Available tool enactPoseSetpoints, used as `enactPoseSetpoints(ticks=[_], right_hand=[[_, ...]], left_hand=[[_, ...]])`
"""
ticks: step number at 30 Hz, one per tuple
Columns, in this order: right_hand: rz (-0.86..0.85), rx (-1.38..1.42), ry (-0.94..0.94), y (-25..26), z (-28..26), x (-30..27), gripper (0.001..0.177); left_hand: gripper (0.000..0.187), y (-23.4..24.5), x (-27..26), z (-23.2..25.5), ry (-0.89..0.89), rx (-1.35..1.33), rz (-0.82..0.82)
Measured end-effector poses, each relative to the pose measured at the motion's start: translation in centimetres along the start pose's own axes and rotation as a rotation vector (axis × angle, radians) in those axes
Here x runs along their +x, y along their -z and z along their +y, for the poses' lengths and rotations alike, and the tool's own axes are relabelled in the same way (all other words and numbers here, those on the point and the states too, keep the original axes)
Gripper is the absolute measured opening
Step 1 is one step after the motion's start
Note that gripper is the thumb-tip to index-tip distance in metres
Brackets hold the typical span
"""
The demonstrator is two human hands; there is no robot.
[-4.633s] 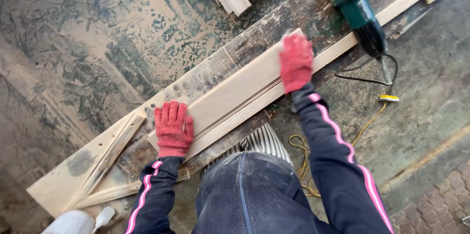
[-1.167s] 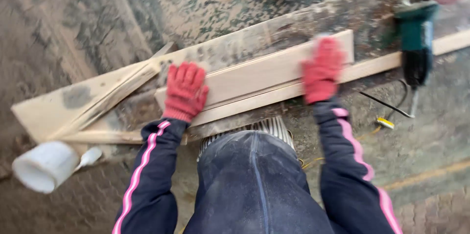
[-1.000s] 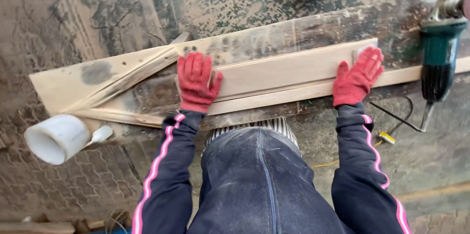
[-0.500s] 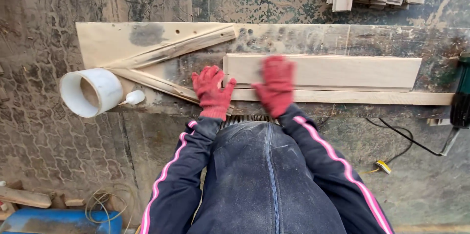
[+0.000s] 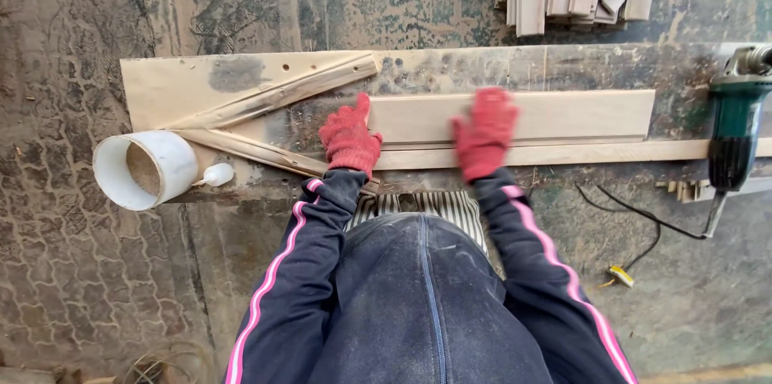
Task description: The recorder sands a wooden plank first using an angle grinder with a sanding attachment and then by hand with a sanding block.
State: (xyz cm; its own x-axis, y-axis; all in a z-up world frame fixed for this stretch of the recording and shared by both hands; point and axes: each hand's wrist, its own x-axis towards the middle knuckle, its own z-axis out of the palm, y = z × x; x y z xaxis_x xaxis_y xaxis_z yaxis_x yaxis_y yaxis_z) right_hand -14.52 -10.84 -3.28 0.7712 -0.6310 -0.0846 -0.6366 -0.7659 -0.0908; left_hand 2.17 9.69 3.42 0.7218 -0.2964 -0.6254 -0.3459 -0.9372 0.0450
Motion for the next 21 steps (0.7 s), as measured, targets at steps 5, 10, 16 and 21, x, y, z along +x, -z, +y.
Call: enactPoseSetpoints(ticks=[5,10,16,21], right_hand=[[0.048,0.139,0.384,0.2,-4.0,-0.8,0.079],[-0.042,0.035,0.098,2.7,10.3,0.5,0.075],[0.046,0.185,0.262,0.9,6.1,0.7,0.076],[0.035,0.367,0.719,-1.0,-5.1,-0.1,0.079]], left_hand=[[0.082,2.0,-2.1,1.0,0.009,0.058,-0.075],[0.083,0.9,-1.1,1.1,0.019,0.059,-0.08],[0.08,1.5,-1.8,1.9,0.06,0.046,-0.065],[0.08,-1.4,0.2,1.5,0.097,0.04,-0.044]])
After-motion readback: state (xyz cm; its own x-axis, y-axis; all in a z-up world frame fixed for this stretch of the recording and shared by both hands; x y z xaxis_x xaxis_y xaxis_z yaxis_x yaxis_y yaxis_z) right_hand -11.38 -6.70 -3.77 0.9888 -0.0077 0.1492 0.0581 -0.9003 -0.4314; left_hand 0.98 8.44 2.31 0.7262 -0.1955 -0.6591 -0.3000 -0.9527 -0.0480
